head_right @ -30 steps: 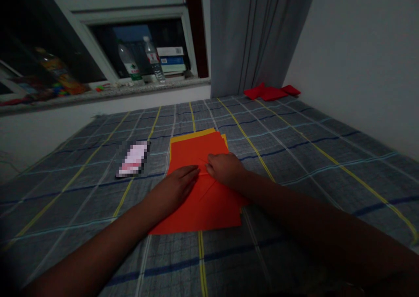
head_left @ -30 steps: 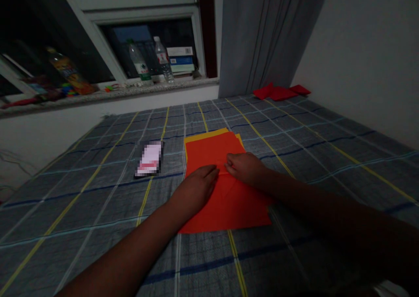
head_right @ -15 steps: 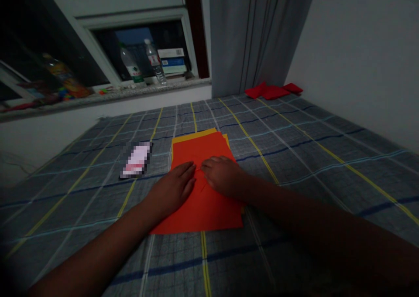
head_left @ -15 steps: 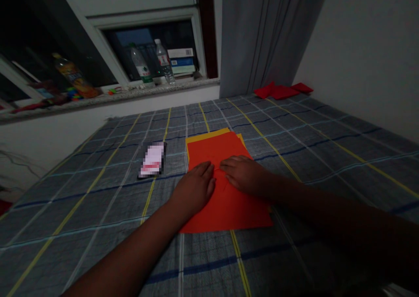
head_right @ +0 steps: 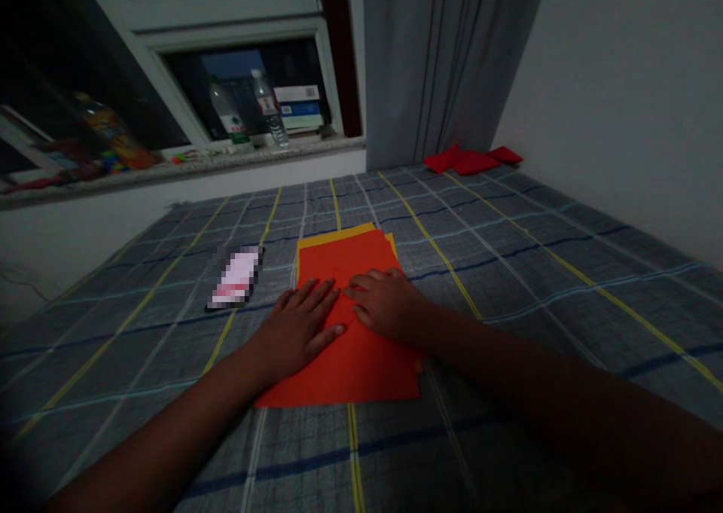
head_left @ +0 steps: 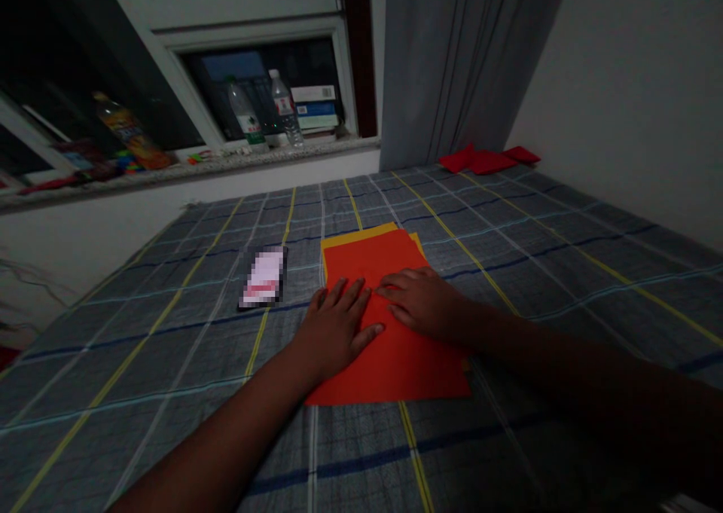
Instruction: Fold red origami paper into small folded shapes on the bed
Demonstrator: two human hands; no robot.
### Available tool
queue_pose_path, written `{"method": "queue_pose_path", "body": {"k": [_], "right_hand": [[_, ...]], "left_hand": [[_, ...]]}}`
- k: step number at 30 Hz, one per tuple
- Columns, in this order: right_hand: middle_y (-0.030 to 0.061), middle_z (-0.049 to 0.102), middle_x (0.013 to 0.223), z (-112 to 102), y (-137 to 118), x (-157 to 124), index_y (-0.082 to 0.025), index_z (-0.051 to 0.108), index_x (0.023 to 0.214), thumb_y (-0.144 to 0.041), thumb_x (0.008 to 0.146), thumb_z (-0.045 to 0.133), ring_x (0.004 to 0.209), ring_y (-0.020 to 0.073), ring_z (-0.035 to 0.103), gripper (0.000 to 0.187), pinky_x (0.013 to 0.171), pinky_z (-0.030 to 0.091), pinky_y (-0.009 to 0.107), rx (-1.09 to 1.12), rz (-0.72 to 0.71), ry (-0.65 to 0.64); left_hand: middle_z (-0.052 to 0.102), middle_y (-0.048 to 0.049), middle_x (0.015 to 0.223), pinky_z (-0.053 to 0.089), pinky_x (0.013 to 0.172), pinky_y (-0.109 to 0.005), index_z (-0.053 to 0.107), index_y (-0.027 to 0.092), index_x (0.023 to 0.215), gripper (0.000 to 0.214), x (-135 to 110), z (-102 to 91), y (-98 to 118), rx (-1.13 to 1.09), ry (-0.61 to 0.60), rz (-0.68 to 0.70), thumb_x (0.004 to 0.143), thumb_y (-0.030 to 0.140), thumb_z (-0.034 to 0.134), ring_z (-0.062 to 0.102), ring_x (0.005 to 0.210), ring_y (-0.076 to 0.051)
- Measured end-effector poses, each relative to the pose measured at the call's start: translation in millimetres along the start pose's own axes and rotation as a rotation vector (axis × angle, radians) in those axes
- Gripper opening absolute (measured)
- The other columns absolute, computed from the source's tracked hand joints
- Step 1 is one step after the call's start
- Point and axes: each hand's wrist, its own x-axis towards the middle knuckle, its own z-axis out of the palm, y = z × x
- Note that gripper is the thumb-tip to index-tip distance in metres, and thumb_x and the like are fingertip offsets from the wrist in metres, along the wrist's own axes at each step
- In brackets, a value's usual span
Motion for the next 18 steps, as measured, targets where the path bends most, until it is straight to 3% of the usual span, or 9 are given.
{"method": "queue_pose_path", "body": {"k": [10,18], "right_hand": [[0.0098,0.058,0.14,-1.1,0.4,0.6,-0.023,0.057,0.136,-0.031,0.1,0.043,0.12,0.0287,0.055,0.04,0.097,0.039,0.047,-0.016,0.018,-0.032],[0.0107,0.058,0.14,-2.1,4.1,0.2,-0.023,0.058,0.134,-0.031,0.1,0.042,0.12,0.0281,0.054,0.039,0.097,0.04,0.046,-0.023,0.02,-0.042]], "left_hand": [[0.029,-0.0159,0.161,0.02,0.114,-0.067,0.042,0.016,0.15,0.075,-15.5,-16.1,-3.4,0.047,-0.058,-0.071,0.097,0.068,0.027,0.024,0.149,-0.04],[0.059,-0.0222,0.137,0.035,0.102,-0.068,0.067,0.013,0.123,0.063,-27.7,-32.0,-7.3,0.1,0.013,-0.157,0.096,0.063,0.039,0.051,0.128,-0.044]]}}
